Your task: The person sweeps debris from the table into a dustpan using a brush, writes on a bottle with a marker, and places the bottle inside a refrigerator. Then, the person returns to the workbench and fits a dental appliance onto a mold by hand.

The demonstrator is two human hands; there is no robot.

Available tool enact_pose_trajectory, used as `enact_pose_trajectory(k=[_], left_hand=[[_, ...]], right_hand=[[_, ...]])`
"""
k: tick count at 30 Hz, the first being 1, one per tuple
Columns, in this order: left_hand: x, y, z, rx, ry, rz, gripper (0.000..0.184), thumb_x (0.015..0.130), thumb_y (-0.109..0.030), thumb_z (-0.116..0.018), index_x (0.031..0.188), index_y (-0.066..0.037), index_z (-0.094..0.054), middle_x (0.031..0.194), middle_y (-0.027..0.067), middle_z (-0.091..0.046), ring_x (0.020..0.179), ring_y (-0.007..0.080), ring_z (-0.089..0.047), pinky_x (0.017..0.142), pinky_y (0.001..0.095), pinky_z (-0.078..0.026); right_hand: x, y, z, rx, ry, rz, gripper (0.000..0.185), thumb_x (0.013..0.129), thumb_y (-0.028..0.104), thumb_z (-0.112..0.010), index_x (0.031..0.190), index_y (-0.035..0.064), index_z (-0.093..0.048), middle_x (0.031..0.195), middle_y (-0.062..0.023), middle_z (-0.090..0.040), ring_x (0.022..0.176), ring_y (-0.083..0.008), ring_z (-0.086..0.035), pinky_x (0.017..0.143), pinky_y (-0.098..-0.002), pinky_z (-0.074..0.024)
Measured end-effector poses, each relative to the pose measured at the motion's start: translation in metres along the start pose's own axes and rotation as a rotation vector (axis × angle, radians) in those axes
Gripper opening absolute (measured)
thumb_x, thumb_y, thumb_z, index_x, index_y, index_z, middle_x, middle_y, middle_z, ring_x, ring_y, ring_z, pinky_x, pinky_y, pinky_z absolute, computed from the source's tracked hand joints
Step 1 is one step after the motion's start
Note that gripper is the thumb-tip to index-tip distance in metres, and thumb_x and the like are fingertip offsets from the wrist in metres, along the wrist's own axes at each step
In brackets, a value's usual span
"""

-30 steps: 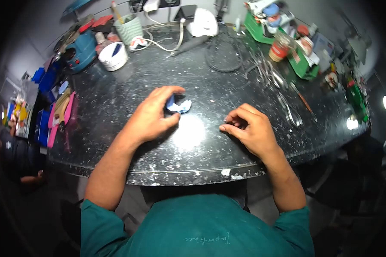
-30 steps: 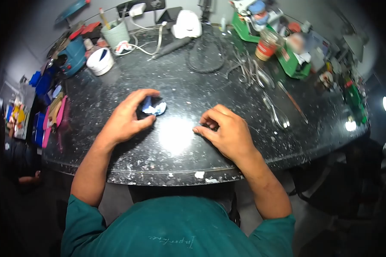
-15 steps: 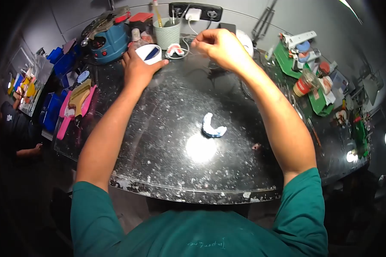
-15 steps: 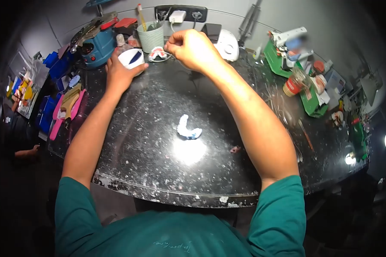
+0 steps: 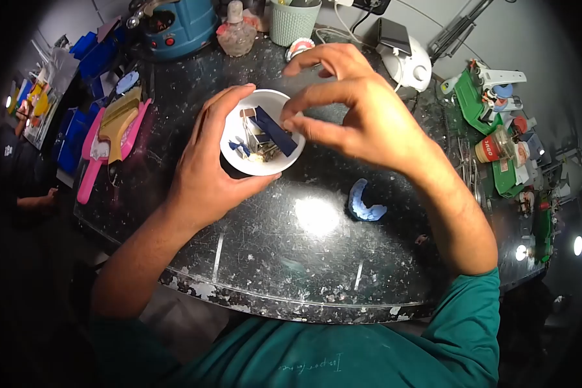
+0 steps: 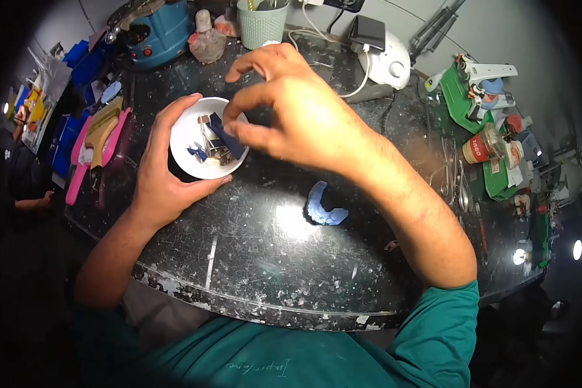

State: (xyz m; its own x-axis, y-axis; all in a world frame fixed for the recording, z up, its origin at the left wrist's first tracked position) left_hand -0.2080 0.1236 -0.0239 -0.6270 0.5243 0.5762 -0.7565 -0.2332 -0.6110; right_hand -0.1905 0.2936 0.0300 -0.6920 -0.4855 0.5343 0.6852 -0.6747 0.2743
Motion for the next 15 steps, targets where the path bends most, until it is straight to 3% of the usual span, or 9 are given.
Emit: enact_pose_trajectory(k=[4, 8, 11, 13, 15], left_hand=[[-0.004, 0.004, -0.002, 0.055, -0.001, -0.013, 0.094, 0.06, -0.007, -0.086, 0.14, -0.004, -0.037, 0.137, 0.0163, -0.043, 0.128, 0.0299, -0.045, 0.107, 0.0398, -0.039], [-0.008, 0.007, -0.004, 0.073, -0.001, 0.012, 0.095, 0.06, -0.01, -0.087, 0.14, -0.004, -0.036, 0.138, 0.017, -0.043, 0.13, 0.0308, -0.044, 0.108, 0.0399, -0.037], [-0.01, 0.008, -0.007, 0.01, 0.008, 0.066, 0.091, 0.062, -0.01, -0.084, 0.138, -0.003, -0.035, 0.134, 0.0201, -0.043, 0.125, 0.0353, -0.047, 0.102, 0.0417, -0.043], [-0.01, 0.011, -0.01, -0.022, 0.029, 0.095, 0.095, 0.061, -0.012, -0.087, 0.14, -0.003, -0.034, 0.135, 0.0187, -0.044, 0.125, 0.0331, -0.047, 0.104, 0.0409, -0.041], [-0.008, 0.017, -0.01, -0.059, 0.059, 0.133, 0.099, 0.061, -0.014, -0.089, 0.141, -0.003, -0.034, 0.137, 0.0164, -0.044, 0.129, 0.0288, -0.045, 0.107, 0.0391, -0.038]], right_hand=[[0.01, 0.023, -0.016, -0.058, -0.015, 0.09, 0.016, 0.068, 0.017, -0.078, 0.079, 0.0064, -0.074, 0.12, -0.0138, -0.056, 0.123, -0.0326, -0.045, 0.104, -0.0444, -0.0389], [0.022, 0.027, -0.04, -0.127, 0.003, 0.082, 0.022, 0.064, 0.017, -0.08, 0.083, 0.0062, -0.074, 0.129, -0.0139, -0.053, 0.13, -0.0348, -0.04, 0.108, -0.0455, -0.0373], [0.026, 0.025, -0.063, -0.151, -0.039, 0.133, 0.022, 0.063, 0.016, -0.077, 0.08, 0.0026, -0.073, 0.127, -0.0152, -0.054, 0.13, -0.0352, -0.04, 0.109, -0.0477, -0.034], [0.026, 0.019, -0.067, -0.121, -0.014, 0.123, 0.021, 0.064, 0.016, -0.073, 0.077, 0.0003, -0.072, 0.125, -0.0171, -0.054, 0.129, -0.0366, -0.041, 0.111, -0.0489, -0.0308], [0.025, 0.007, -0.062, -0.027, 0.008, -0.01, 0.017, 0.064, 0.016, -0.075, 0.077, 0.0046, -0.072, 0.126, -0.0148, -0.054, 0.13, -0.0354, -0.038, 0.112, -0.0486, -0.0286]])
Point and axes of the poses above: each hand's wrist, its own x-axis towards the middle knuckle, its own z-axis out of the back of the hand, y = z × x, the point moved 6 cm from there along x, towards the middle knuckle
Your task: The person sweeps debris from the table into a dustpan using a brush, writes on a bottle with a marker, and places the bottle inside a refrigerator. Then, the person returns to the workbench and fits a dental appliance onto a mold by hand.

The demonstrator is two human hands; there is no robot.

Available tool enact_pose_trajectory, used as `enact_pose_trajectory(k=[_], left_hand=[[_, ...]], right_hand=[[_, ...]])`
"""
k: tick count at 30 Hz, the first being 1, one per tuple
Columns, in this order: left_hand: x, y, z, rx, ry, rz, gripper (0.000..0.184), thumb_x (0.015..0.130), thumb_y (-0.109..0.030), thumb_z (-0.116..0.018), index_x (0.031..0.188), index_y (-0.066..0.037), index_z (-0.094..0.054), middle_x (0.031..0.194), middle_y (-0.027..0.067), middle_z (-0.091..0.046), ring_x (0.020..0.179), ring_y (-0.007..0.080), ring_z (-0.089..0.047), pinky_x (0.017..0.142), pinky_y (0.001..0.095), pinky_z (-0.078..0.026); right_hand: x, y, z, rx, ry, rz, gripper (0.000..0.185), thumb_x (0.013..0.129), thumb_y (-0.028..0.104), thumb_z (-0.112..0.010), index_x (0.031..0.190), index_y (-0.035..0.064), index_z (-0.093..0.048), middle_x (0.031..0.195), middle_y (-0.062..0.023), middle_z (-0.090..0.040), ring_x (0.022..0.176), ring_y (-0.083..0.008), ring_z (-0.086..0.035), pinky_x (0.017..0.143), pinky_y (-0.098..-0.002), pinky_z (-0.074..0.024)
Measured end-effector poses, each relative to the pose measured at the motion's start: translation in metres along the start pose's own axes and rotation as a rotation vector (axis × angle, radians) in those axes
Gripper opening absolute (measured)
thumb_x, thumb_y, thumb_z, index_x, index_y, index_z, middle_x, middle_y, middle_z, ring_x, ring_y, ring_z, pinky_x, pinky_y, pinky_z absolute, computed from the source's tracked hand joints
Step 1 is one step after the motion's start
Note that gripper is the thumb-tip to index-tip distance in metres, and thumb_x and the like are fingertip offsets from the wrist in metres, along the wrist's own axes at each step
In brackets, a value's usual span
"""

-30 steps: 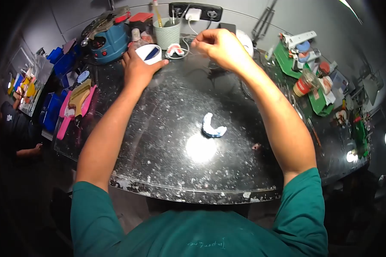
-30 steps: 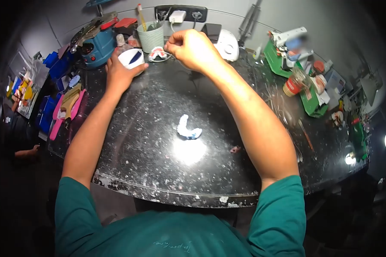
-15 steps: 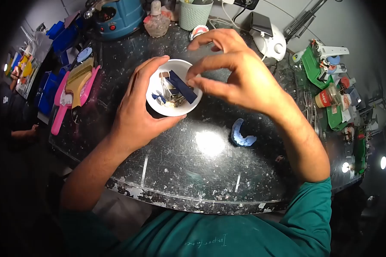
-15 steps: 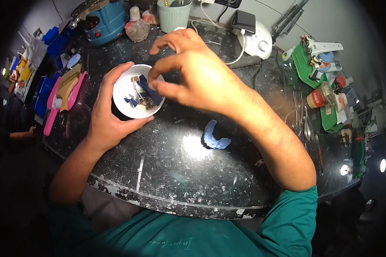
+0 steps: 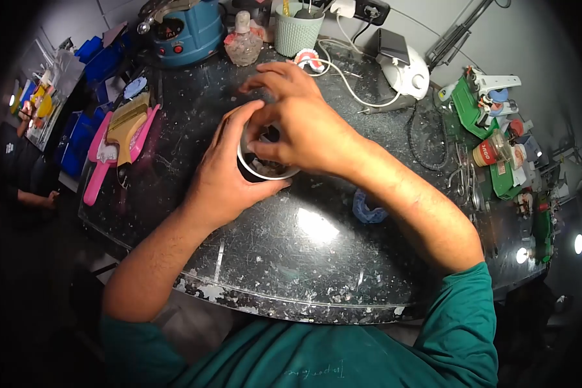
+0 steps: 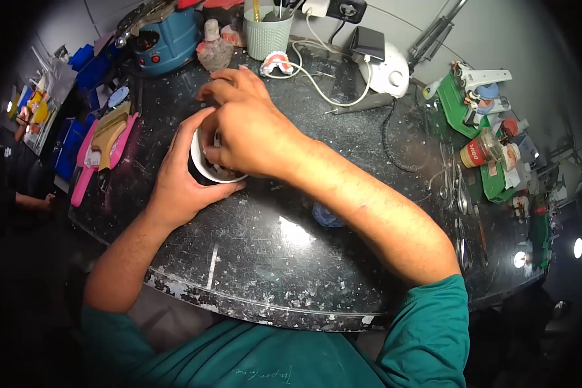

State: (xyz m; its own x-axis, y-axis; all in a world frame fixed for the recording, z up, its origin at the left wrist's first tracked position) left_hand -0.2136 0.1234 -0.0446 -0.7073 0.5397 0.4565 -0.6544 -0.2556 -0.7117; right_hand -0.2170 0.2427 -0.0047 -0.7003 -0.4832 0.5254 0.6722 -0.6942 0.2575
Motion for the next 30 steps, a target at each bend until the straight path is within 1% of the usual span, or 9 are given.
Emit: enact_pose_trajectory(k=[3, 7, 10, 15, 19, 22, 24, 27, 30], left_hand=[[0.0, 0.005, 0.0, -0.025, 0.013, 0.053, 0.1, 0.061, -0.012, -0.089, 0.143, -0.005, -0.032, 0.136, 0.0155, -0.046, 0.127, 0.0267, -0.048, 0.106, 0.0387, -0.039], [-0.002, 0.008, -0.004, -0.04, -0.028, 0.036, 0.099, 0.062, -0.018, -0.088, 0.143, -0.007, -0.032, 0.136, 0.0197, -0.047, 0.126, 0.0336, -0.05, 0.103, 0.0417, -0.042], [-0.003, 0.007, -0.005, -0.058, -0.005, 0.079, 0.099, 0.064, -0.014, -0.088, 0.144, -0.006, -0.03, 0.137, 0.0164, -0.047, 0.127, 0.0248, -0.049, 0.106, 0.0386, -0.039], [-0.001, 0.015, -0.008, -0.095, 0.078, 0.174, 0.104, 0.065, -0.024, -0.088, 0.147, -0.005, -0.027, 0.141, 0.018, -0.043, 0.132, 0.0265, -0.043, 0.11, 0.0392, -0.034], [-0.003, -0.013, 0.013, 0.352, -0.175, -0.105, 0.112, 0.064, -0.041, -0.086, 0.149, -0.002, -0.023, 0.15, 0.0206, -0.028, 0.142, 0.035, -0.025, 0.115, 0.0448, -0.021], [-0.013, -0.073, 0.003, 0.484, -0.273, -0.331, 0.073, 0.076, -0.029, -0.078, 0.133, 0.001, -0.045, 0.131, 0.0186, -0.048, 0.123, 0.0354, -0.043, 0.104, 0.0437, -0.034], [-0.017, -0.095, -0.03, 0.347, -0.105, -0.242, 0.037, 0.078, -0.024, -0.076, 0.101, 0.0, -0.058, 0.094, 0.0144, -0.06, 0.092, 0.0314, -0.057, 0.081, 0.0406, -0.045], [-0.028, -0.098, -0.084, 0.302, 0.168, 0.277, 0.049, 0.087, -0.046, -0.067, 0.092, 0.003, -0.059, 0.074, 0.0117, -0.056, 0.066, 0.0238, -0.054, 0.064, 0.0361, -0.044], [-0.023, -0.1, -0.117, 0.428, 0.16, 0.149, 0.053, 0.088, -0.048, -0.064, 0.095, 0.004, -0.059, 0.078, 0.0138, -0.057, 0.073, 0.0251, -0.056, 0.067, 0.0366, -0.046]], right_hand=[[-0.005, -0.012, 0.008, 0.111, 0.044, -0.156, 0.015, 0.067, 0.018, -0.078, 0.077, 0.0091, -0.075, 0.132, -0.0133, -0.053, 0.135, -0.0345, -0.033, 0.113, -0.0486, -0.0262], [-0.002, -0.001, -0.011, -0.148, 0.129, -0.057, 0.021, 0.064, 0.026, -0.079, 0.08, 0.0117, -0.076, 0.134, -0.0165, -0.051, 0.136, -0.0379, -0.032, 0.115, -0.0517, -0.0219], [0.001, -0.006, -0.023, -0.206, 0.024, -0.048, 0.022, 0.065, 0.025, -0.078, 0.082, 0.0117, -0.076, 0.13, -0.0154, -0.054, 0.134, -0.036, -0.036, 0.115, -0.0498, -0.0229], [-0.016, -0.02, 0.026, 0.346, -0.07, -0.281, 0.015, 0.073, 0.02, -0.075, 0.084, 0.0096, -0.075, 0.119, -0.0133, -0.06, 0.12, -0.0265, -0.049, 0.106, -0.0392, -0.0335], [-0.046, -0.029, 0.055, 0.822, -0.109, -0.431, 0.014, 0.086, 0.019, -0.07, 0.091, 0.0051, -0.07, 0.098, -0.0043, -0.065, 0.098, -0.0152, -0.06, 0.093, -0.0316, -0.0459], [-0.088, -0.034, 0.074, 1.057, -0.123, -0.579, 0.018, 0.094, 0.022, -0.064, 0.098, 0.005, -0.059, 0.089, -0.0024, -0.065, 0.076, -0.0096, -0.064, 0.073, -0.0239, -0.0537], [-0.12, -0.037, 0.093, 0.967, -0.155, -0.615, 0.02, 0.095, 0.023, -0.063, 0.101, 0.0048, -0.057, 0.088, -0.0033, -0.065, 0.073, -0.011, -0.066, 0.071, -0.024, -0.054], [-0.166, -0.048, 0.105, 0.97, -0.212, -0.716, 0.019, 0.094, 0.019, -0.064, 0.103, 0.0026, -0.058, 0.09, -0.0064, -0.068, 0.078, -0.0139, -0.067, 0.072, -0.0271, -0.0558], [-0.197, -0.048, 0.114, 1.028, -0.281, -0.705, 0.021, 0.093, 0.016, -0.065, 0.105, -0.0003, -0.061, 0.096, -0.0101, -0.07, 0.085, -0.0167, -0.069, 0.075, -0.0286, -0.0567]])
Point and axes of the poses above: each hand's wrist, its own x-axis towards the middle knuckle, its own z-axis out of the back of the hand, y = z × x, the point moved 6 cm from there along x, towards the middle knuckle
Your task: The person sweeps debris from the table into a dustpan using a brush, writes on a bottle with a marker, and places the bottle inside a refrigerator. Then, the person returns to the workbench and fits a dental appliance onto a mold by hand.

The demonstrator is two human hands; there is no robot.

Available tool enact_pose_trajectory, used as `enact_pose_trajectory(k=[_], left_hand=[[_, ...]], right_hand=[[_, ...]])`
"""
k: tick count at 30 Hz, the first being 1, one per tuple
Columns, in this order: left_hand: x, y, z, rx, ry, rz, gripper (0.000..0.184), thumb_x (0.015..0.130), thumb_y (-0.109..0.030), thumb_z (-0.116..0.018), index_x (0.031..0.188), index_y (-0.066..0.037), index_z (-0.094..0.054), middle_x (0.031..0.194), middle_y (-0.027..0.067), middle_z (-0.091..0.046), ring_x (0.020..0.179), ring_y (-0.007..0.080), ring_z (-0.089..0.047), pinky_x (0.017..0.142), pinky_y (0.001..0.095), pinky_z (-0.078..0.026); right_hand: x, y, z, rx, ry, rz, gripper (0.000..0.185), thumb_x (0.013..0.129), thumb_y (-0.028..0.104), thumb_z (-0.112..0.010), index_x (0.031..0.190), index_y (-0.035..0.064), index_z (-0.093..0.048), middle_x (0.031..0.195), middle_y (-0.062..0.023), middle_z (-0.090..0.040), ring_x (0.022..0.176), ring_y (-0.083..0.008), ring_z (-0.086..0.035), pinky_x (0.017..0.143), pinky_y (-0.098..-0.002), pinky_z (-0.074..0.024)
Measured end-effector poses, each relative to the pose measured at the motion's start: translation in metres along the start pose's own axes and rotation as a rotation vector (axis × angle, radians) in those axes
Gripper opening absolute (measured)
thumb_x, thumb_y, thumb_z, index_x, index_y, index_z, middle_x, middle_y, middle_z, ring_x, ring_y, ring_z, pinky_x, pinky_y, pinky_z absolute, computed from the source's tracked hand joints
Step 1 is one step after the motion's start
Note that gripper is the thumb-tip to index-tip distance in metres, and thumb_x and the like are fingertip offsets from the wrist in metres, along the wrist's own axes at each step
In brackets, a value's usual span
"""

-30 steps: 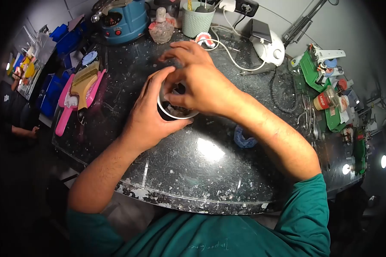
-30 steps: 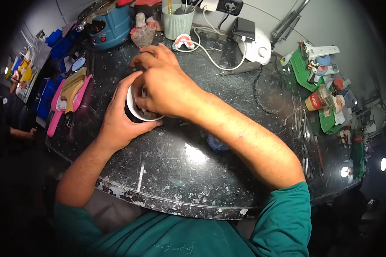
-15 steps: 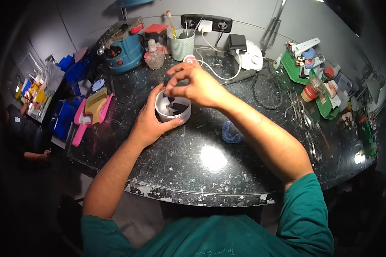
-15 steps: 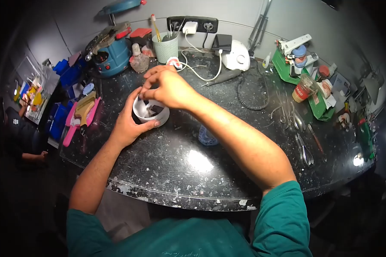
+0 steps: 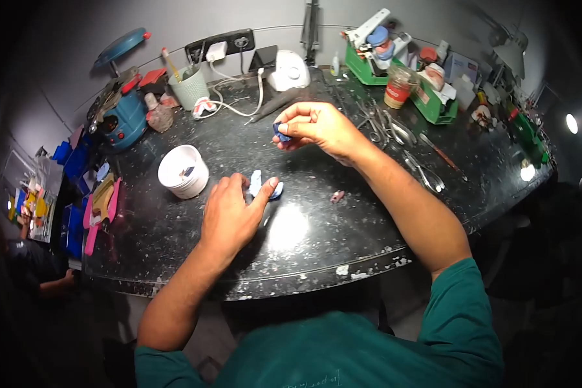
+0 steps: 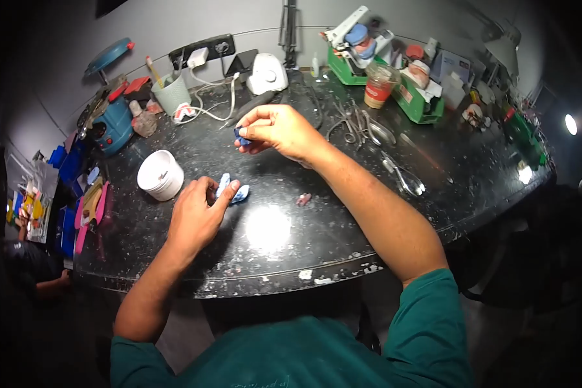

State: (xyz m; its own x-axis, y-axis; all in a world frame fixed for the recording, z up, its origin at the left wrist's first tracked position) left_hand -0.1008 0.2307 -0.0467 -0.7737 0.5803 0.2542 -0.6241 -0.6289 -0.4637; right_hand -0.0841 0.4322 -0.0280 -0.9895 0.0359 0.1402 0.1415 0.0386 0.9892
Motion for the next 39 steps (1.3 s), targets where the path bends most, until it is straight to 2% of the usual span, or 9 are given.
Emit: enact_pose_trajectory(k=[3, 7, 11, 15, 24, 26, 29, 36, 39], left_hand=[[0.006, -0.007, -0.018, 0.116, -0.113, -0.177, 0.04, 0.088, -0.035, -0.067, 0.099, 0.002, -0.058, 0.085, 0.0135, -0.06, 0.075, 0.023, -0.057, 0.068, 0.0344, -0.046], [0.016, -0.012, -0.031, -0.322, 0.096, -0.074, 0.021, 0.086, -0.011, -0.065, 0.104, -0.004, -0.058, 0.095, 0.0097, -0.064, 0.08, 0.0128, -0.056, 0.068, 0.0276, -0.046], [0.028, -0.016, -0.043, -0.573, 0.177, -0.163, 0.022, 0.087, -0.008, -0.064, 0.108, -0.003, -0.059, 0.097, 0.0034, -0.064, 0.082, 0.0076, -0.056, 0.071, 0.0235, -0.046], [0.048, -0.011, -0.046, -1.392, 0.305, 0.384, 0.043, 0.081, -0.001, -0.06, 0.123, 0.006, -0.055, 0.095, 0.0078, -0.06, 0.075, 0.014, -0.057, 0.071, 0.0266, -0.049], [0.045, -0.001, -0.065, -1.81, 0.254, 0.526, 0.034, 0.078, -0.003, -0.056, 0.111, 0.006, -0.059, 0.088, 0.0098, -0.059, 0.074, 0.0166, -0.053, 0.075, 0.029, -0.051], [0.044, -0.002, -0.069, -1.932, 0.351, 0.492, 0.027, 0.078, -0.003, -0.052, 0.103, 0.005, -0.058, 0.094, 0.0157, -0.062, 0.093, 0.0283, -0.062, 0.101, 0.0446, -0.05], [0.04, -0.014, -0.071, -1.983, 0.487, 0.506, 0.04, 0.081, -0.009, -0.046, 0.115, 0.012, -0.05, 0.114, 0.0268, -0.059, 0.116, 0.0379, -0.057, 0.107, 0.0507, -0.043], [0.034, -0.012, -0.073, -2.037, 0.604, 0.505, 0.048, 0.096, -0.023, -0.037, 0.123, 0.016, -0.044, 0.119, 0.0298, -0.057, 0.115, 0.0416, -0.056, 0.109, 0.0471, -0.041], [0.031, -0.015, -0.077, -1.98, 0.675, 0.526, 0.051, 0.102, -0.035, -0.035, 0.124, 0.01, -0.047, 0.116, 0.026, -0.06, 0.11, 0.0395, -0.06, 0.095, 0.0434, -0.051]], right_hand=[[-0.018, -0.004, 0.013, -0.013, -0.026, 0.0, 0.019, 0.092, 0.016, -0.066, 0.103, 0.0011, -0.063, 0.097, -0.008, -0.07, 0.087, -0.0146, -0.067, 0.076, -0.0268, -0.0555], [-0.03, -0.011, 0.035, -0.103, -0.088, 0.133, 0.016, 0.09, 0.017, -0.068, 0.099, 0.0035, -0.066, 0.092, -0.0018, -0.068, 0.08, -0.0087, -0.063, 0.074, -0.023, -0.0525], [-0.035, -0.021, 0.043, 0.079, -0.116, 0.104, 0.019, 0.09, 0.016, -0.069, 0.104, 0.003, -0.067, 0.089, -0.0005, -0.066, 0.079, -0.007, -0.061, 0.074, -0.022, -0.0513], [-0.038, -0.013, 0.036, 0.175, -0.173, 0.182, 0.022, 0.09, 0.011, -0.067, 0.11, 0.0011, -0.066, 0.091, -0.0021, -0.067, 0.084, -0.0087, -0.064, 0.077, -0.0243, -0.0537], [-0.04, -0.019, 0.027, 0.195, -0.153, 0.166, 0.013, 0.089, 0.006, -0.067, 0.1, -0.0007, -0.067, 0.087, -0.0042, -0.068, 0.081, -0.0103, -0.066, 0.076, -0.0239, -0.054], [-0.04, -0.017, 0.02, 0.164, -0.136, 0.189, 0.011, 0.088, 0.005, -0.068, 0.097, -0.001, -0.067, 0.086, -0.004, -0.068, 0.079, -0.0101, -0.065, 0.075, -0.0234, -0.0532], [-0.045, -0.014, 0.006, 0.141, -0.105, 0.137, 0.012, 0.085, 0.008, -0.072, 0.091, -0.0014, -0.069, 0.086, -0.0042, -0.068, 0.079, -0.0096, -0.064, 0.074, -0.024, -0.051], [-0.048, -0.004, 0.003, -0.364, -0.21, 0.38, 0.013, 0.081, 0.012, -0.074, 0.086, 0.0009, -0.071, 0.092, -0.0074, -0.065, 0.09, -0.0153, -0.062, 0.083, -0.0292, -0.048], [-0.051, -0.005, 0.006, -0.358, -0.28, 0.353, 0.013, 0.08, 0.013, -0.075, 0.084, 0.0016, -0.07, 0.093, -0.0076, -0.064, 0.09, -0.0169, -0.062, 0.083, -0.03, -0.0477]])
Point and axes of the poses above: each hand's wrist, its own x-axis towards the middle knuckle, its own z-axis out of the back of the hand, y = z × x, the point moved 6 cm from there along x, towards the middle knuckle
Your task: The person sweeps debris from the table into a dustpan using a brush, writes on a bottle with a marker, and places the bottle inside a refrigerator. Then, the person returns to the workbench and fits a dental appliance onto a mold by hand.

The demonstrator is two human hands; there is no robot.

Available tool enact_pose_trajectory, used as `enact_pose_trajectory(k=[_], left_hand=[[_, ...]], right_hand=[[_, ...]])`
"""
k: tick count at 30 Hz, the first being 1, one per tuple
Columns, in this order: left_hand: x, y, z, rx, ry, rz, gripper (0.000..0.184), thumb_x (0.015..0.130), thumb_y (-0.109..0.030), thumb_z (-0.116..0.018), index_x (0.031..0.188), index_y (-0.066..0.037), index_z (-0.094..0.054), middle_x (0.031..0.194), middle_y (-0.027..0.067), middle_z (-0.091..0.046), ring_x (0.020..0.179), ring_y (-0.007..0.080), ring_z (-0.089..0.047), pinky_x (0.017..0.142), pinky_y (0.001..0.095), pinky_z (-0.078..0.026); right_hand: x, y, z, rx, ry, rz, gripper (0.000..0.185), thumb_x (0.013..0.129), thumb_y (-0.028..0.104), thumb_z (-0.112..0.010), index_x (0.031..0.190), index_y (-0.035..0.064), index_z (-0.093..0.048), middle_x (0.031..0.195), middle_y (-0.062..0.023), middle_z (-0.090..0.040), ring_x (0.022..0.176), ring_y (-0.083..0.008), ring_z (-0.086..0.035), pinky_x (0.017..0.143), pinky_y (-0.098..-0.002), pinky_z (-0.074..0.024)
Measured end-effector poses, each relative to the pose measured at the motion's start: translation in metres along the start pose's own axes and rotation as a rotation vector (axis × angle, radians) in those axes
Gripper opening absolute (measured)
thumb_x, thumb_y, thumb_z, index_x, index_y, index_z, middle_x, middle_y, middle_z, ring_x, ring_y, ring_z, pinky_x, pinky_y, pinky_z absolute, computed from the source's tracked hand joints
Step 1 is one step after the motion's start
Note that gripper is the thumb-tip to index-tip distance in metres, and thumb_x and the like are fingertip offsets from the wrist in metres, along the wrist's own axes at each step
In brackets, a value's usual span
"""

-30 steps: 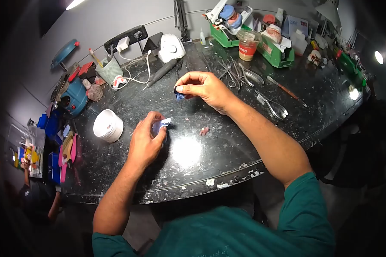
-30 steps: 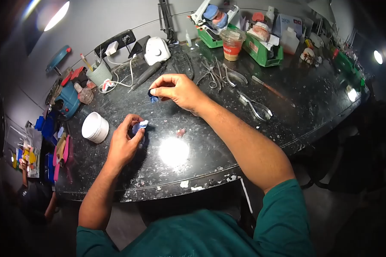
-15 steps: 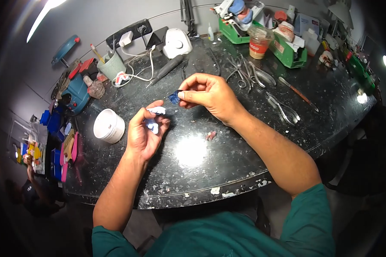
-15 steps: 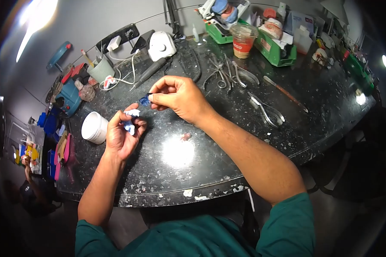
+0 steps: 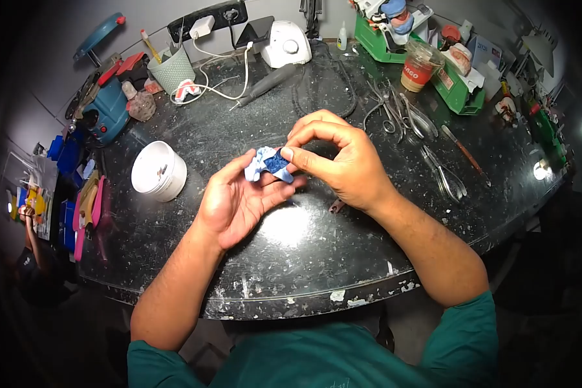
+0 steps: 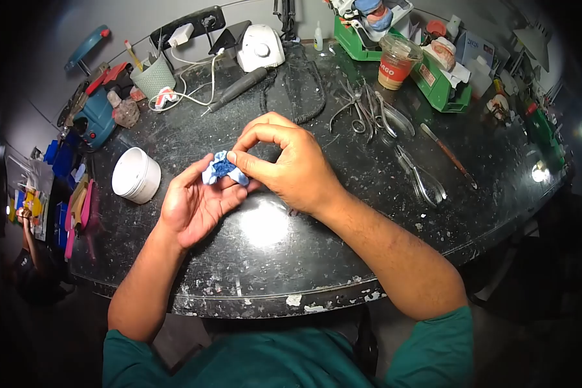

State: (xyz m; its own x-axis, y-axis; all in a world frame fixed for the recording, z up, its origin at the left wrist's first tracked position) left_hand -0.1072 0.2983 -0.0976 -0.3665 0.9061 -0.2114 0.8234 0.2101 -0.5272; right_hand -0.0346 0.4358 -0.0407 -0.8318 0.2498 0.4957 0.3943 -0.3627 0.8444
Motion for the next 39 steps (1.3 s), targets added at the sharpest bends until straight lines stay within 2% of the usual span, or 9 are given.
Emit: enact_pose_trajectory(k=[2, 7, 8, 12, 26, 29, 30, 34, 39], left_hand=[[-0.002, 0.002, -0.005, 0.123, -0.061, 0.004, 0.052, 0.101, -0.039, -0.035, 0.122, 0.007, -0.051, 0.11, 0.023, -0.063, 0.104, 0.0378, -0.064, 0.085, 0.0399, -0.054], [-0.005, 0.004, -0.018, 0.278, 0.017, -0.05, 0.058, 0.098, -0.045, -0.034, 0.116, 0.006, -0.055, 0.101, 0.0205, -0.064, 0.089, 0.0336, -0.067, 0.076, 0.0387, -0.056], [-0.006, 0.004, -0.02, 0.318, 0.041, -0.073, 0.059, 0.097, -0.046, -0.034, 0.115, 0.006, -0.056, 0.1, 0.0199, -0.064, 0.086, 0.0325, -0.068, 0.073, 0.0384, -0.056], [-0.007, 0.008, -0.022, 0.431, 0.053, -0.14, 0.056, 0.096, -0.045, -0.036, 0.113, 0.004, -0.056, 0.097, 0.0189, -0.064, 0.083, 0.0292, -0.068, 0.067, 0.035, -0.056], [-0.008, 0.009, -0.016, 0.455, 0.057, -0.098, 0.044, 0.089, -0.027, -0.036, 0.119, 0.003, -0.049, 0.101, 0.0192, -0.062, 0.084, 0.0283, -0.065, 0.07, 0.0345, -0.053], [-0.008, 0.01, -0.013, 0.449, 0.061, -0.085, 0.044, 0.089, -0.027, -0.036, 0.117, 0.003, -0.049, 0.099, 0.0187, -0.061, 0.084, 0.0275, -0.064, 0.069, 0.034, -0.052], [-0.008, 0.01, -0.013, 0.447, 0.064, -0.08, 0.044, 0.089, -0.027, -0.036, 0.117, 0.004, -0.049, 0.099, 0.0185, -0.061, 0.084, 0.0273, -0.064, 0.069, 0.0338, -0.052], [-0.008, 0.01, -0.016, 0.495, 0.048, -0.117, 0.046, 0.089, -0.027, -0.036, 0.12, 0.005, -0.048, 0.097, 0.0175, -0.061, 0.083, 0.0267, -0.064, 0.069, 0.0333, -0.052], [-0.007, 0.009, -0.015, 0.487, 0.069, -0.112, 0.05, 0.089, -0.027, -0.036, 0.125, 0.006, -0.046, 0.099, 0.0172, -0.06, 0.083, 0.0267, -0.064, 0.069, 0.0332, -0.052]], right_hand=[[-0.001, -0.002, 0.0, -0.001, -0.018, -0.017, 0.013, 0.08, 0.013, -0.075, 0.084, 0.0018, -0.07, 0.093, -0.0075, -0.064, 0.09, -0.017, -0.062, 0.082, -0.03, -0.048], [-0.002, 0.002, -0.003, -0.081, -0.012, 0.049, 0.013, 0.079, 0.013, -0.075, 0.083, 0.0022, -0.07, 0.092, -0.008, -0.063, 0.088, -0.018, -0.062, 0.081, -0.0307, -0.049], [-0.003, 0.006, -0.004, -0.109, 0.026, 0.047, 0.008, 0.081, 0.006, -0.075, 0.085, 0.0015, -0.069, 0.096, -0.0066, -0.061, 0.092, -0.0149, -0.059, 0.083, -0.0275, -0.0466], [-0.005, 0.009, -0.007, -0.09, 0.018, 0.062, 0.009, 0.08, 0.009, -0.075, 0.084, 0.0033, -0.071, 0.095, -0.006, -0.061, 0.092, -0.0165, -0.059, 0.083, -0.0296, -0.0468], [-0.003, 0.004, -0.004, -0.114, -0.006, 0.038, 0.015, 0.077, 0.014, -0.076, 0.09, 0.0077, -0.072, 0.095, -0.006, -0.063, 0.096, -0.0223, -0.059, 0.087, -0.0341, -0.0469], [0.0, 0.029, -0.002, -0.324, -0.025, 0.302, 0.018, 0.076, 0.012, -0.074, 0.093, 0.0095, -0.072, 0.098, -0.0052, -0.064, 0.101, -0.0239, -0.058, 0.089, -0.0345, -0.0462], [0.001, 0.033, -0.004, -0.332, 0.064, 0.357, 0.018, 0.076, 0.012, -0.073, 0.094, 0.0114, -0.073, 0.1, -0.0044, -0.064, 0.104, -0.0248, -0.057, 0.093, -0.0362, -0.0443], [-0.001, 0.027, -0.009, -0.376, 0.104, 0.451, 0.016, 0.077, 0.014, -0.071, 0.092, 0.0111, -0.073, 0.102, -0.0044, -0.065, 0.103, -0.0245, -0.057, 0.096, -0.0395, -0.0413], [0.001, 0.014, -0.008, -0.313, 0.194, 0.302, 0.02, 0.075, 0.015, -0.072, 0.094, 0.0091, -0.071, 0.1, -0.0064, -0.065, 0.101, -0.0263, -0.059, 0.092, -0.0374, -0.0446]])
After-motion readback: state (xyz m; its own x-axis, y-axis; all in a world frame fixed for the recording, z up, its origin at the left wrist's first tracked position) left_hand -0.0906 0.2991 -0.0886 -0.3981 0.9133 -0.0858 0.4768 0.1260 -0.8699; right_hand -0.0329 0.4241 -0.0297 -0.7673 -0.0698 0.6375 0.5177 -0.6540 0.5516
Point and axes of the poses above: each hand's wrist, its own x-axis towards the middle knuckle, its own z-axis out of the back of the hand, y = z × x, the point moved 6 cm from there along x, towards the middle knuckle
